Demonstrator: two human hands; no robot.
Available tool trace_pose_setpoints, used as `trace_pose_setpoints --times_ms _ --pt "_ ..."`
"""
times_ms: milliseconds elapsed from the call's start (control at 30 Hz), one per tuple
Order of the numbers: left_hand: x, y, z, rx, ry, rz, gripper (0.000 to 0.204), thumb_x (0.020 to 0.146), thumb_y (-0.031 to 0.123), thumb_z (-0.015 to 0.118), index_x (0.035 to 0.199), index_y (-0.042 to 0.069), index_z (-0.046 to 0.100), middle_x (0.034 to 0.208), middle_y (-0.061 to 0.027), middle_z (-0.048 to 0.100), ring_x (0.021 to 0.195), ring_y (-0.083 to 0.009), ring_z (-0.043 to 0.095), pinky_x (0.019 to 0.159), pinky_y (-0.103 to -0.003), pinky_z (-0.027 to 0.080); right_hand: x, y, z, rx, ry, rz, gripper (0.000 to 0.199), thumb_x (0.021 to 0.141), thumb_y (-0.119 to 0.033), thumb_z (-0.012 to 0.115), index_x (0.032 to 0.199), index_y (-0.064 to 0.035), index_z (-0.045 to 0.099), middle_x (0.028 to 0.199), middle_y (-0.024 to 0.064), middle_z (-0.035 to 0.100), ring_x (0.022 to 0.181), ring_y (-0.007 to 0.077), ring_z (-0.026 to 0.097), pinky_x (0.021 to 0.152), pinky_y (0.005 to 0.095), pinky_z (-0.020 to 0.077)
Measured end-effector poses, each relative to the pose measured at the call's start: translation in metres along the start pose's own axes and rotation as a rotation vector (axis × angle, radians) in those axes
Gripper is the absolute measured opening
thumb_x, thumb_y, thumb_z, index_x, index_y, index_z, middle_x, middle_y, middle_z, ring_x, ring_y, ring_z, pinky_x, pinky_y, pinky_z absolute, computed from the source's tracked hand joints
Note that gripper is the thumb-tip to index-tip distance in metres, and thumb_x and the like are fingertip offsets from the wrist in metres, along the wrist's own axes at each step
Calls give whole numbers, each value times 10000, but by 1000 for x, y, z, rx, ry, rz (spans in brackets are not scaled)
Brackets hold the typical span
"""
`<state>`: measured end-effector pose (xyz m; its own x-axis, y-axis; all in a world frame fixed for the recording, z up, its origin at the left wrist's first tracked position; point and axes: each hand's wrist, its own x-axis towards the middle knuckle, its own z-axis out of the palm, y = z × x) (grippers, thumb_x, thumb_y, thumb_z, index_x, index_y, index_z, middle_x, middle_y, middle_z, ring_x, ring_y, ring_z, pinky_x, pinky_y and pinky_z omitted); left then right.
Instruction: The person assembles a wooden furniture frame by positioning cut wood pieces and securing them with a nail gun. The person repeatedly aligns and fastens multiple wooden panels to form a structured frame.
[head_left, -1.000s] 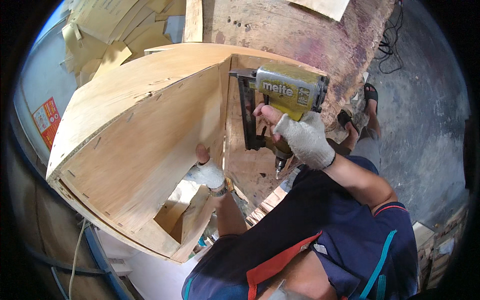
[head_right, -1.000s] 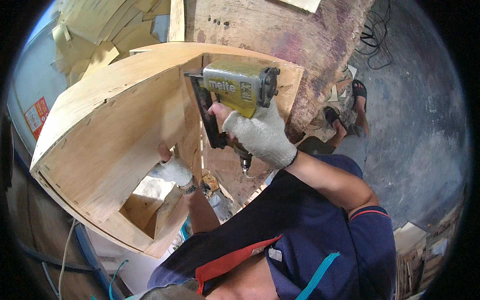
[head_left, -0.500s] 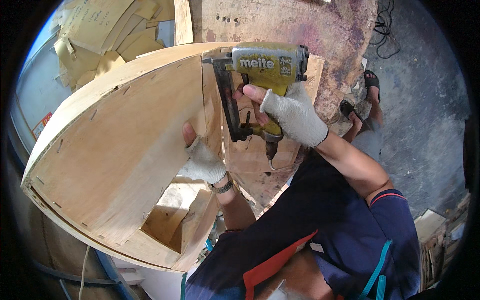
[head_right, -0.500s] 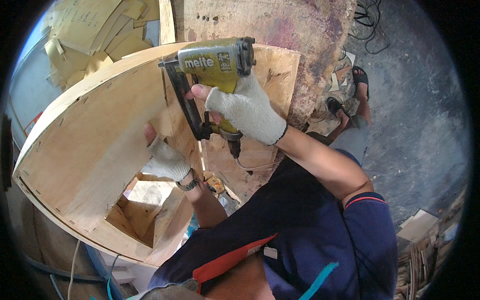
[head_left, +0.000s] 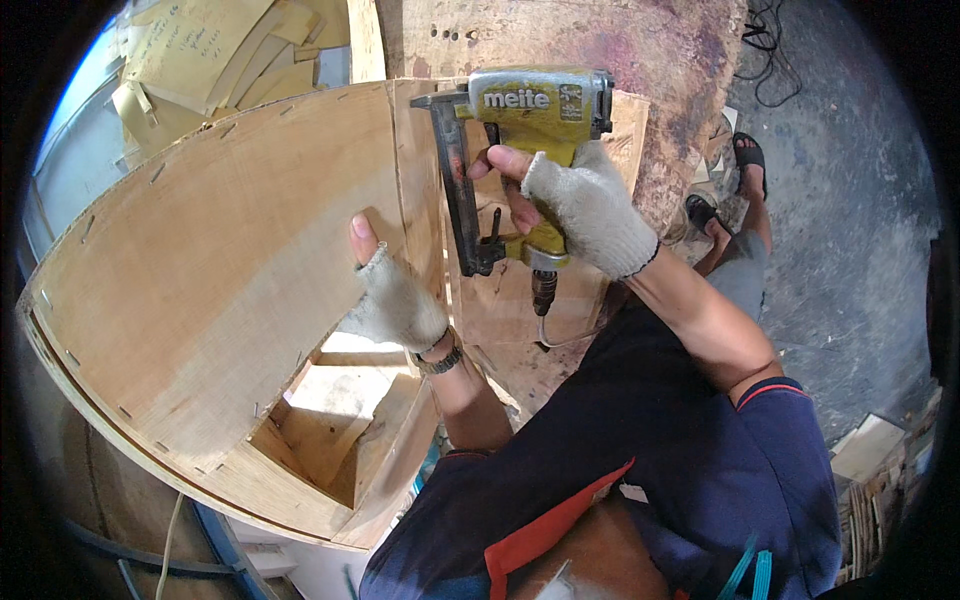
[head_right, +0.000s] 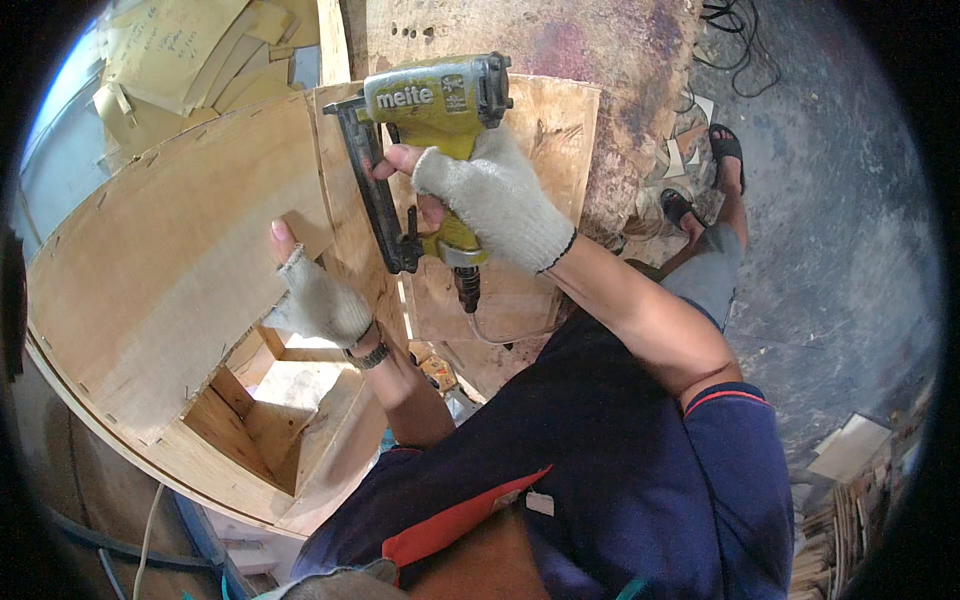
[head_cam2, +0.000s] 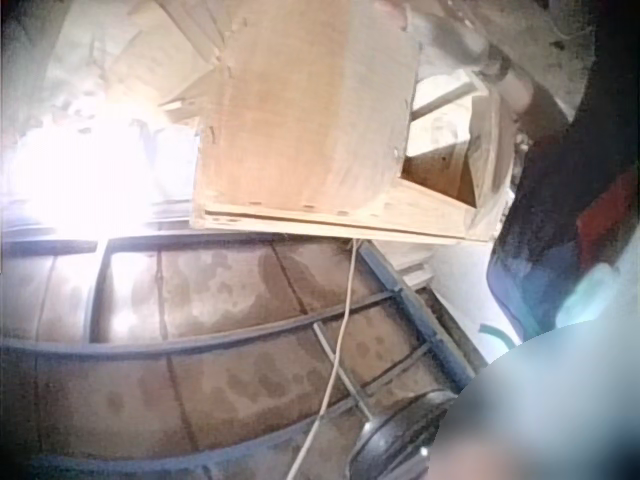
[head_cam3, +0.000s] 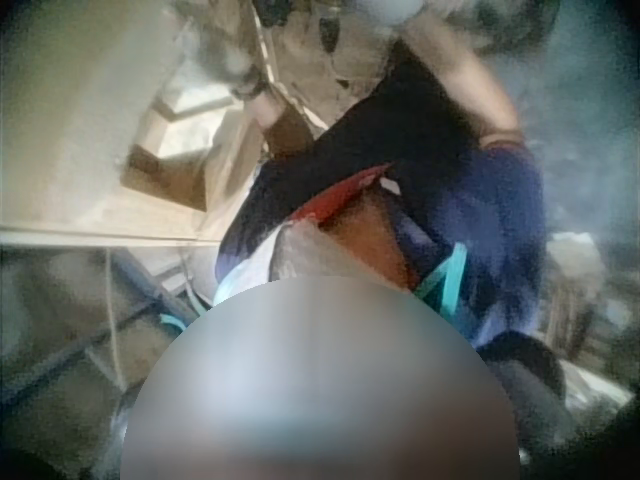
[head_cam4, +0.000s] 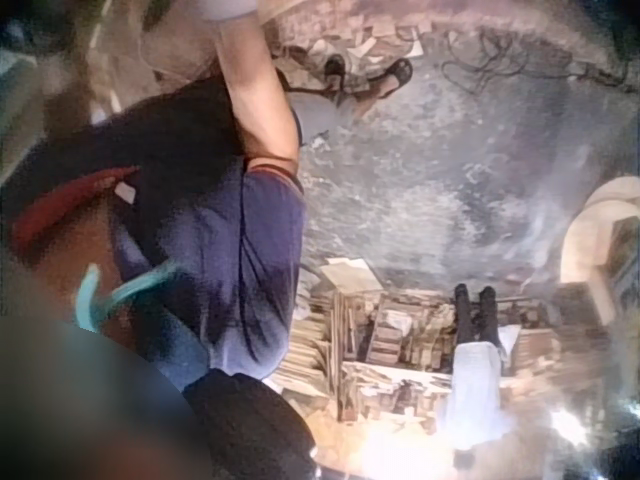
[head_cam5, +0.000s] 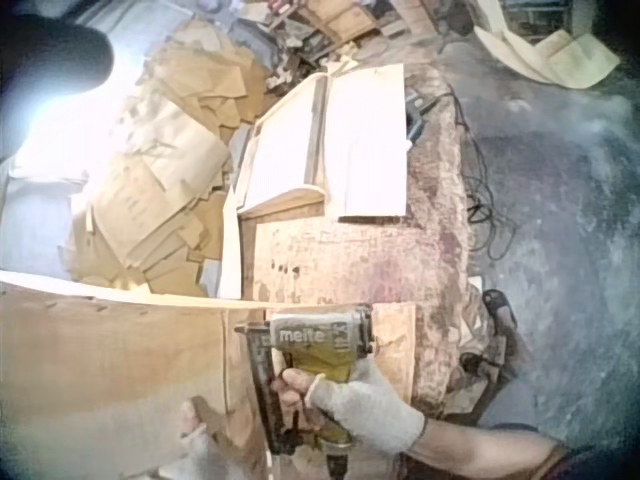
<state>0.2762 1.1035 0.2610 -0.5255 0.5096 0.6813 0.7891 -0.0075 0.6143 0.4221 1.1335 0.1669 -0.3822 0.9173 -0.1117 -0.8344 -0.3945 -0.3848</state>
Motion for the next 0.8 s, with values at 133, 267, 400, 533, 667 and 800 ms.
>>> trace_pose_setpoints --times_ms 133,267,400,533,667,800 --pt "4 -10 -4 204 22 66 347 859 212 846 1006 -65 696 970 -110 722 812 -152 633 748 -318 546 4 12 5 14 -51 -65 289 948 -226 716 1088 24 673 915 74 730 567 78 591 507 244 513" --pt "0 1 -1 65 12 186 432 848 174 857 1117 -95 651 1111 -144 704 890 -187 637 825 -343 549 4 23 3 37 -75 -54 244 965 -199 687 1074 18 660 895 56 707 560 71 573 506 236 500" --pt "5 7 -12 14 -153 149 516 827 135 872 1194 -110 606 1205 -168 681 982 -212 635 901 -366 534 -12 22 2 61 -38 -34 267 974 -216 697 1105 10 640 968 70 718 532 69 542 496 232 483" --pt "10 6 -21 36 -244 120 515 804 120 890 1174 -108 614 1210 -180 681 1022 -223 635 947 -382 517 -14 34 6 25 -87 -94 274 942 -212 709 1079 21 660 904 73 730 564 79 599 482 226 508" --pt "8 7 -23 79 -199 21 529 803 128 890 1194 -98 614 1203 -177 678 1035 -237 624 968 -402 503 -20 37 14 -4 -61 18 242 937 -178 677 1071 21 652 923 73 737 552 91 600 489 239 511" --pt "9 5 -21 8 -230 63 560 804 133 888 1221 -105 599 1214 -174 673 1042 -237 620 976 -401 498 -35 44 14 80 -35 12 249 927 -197 689 1038 23 654 894 62 730 538 96 598 496 256 510"
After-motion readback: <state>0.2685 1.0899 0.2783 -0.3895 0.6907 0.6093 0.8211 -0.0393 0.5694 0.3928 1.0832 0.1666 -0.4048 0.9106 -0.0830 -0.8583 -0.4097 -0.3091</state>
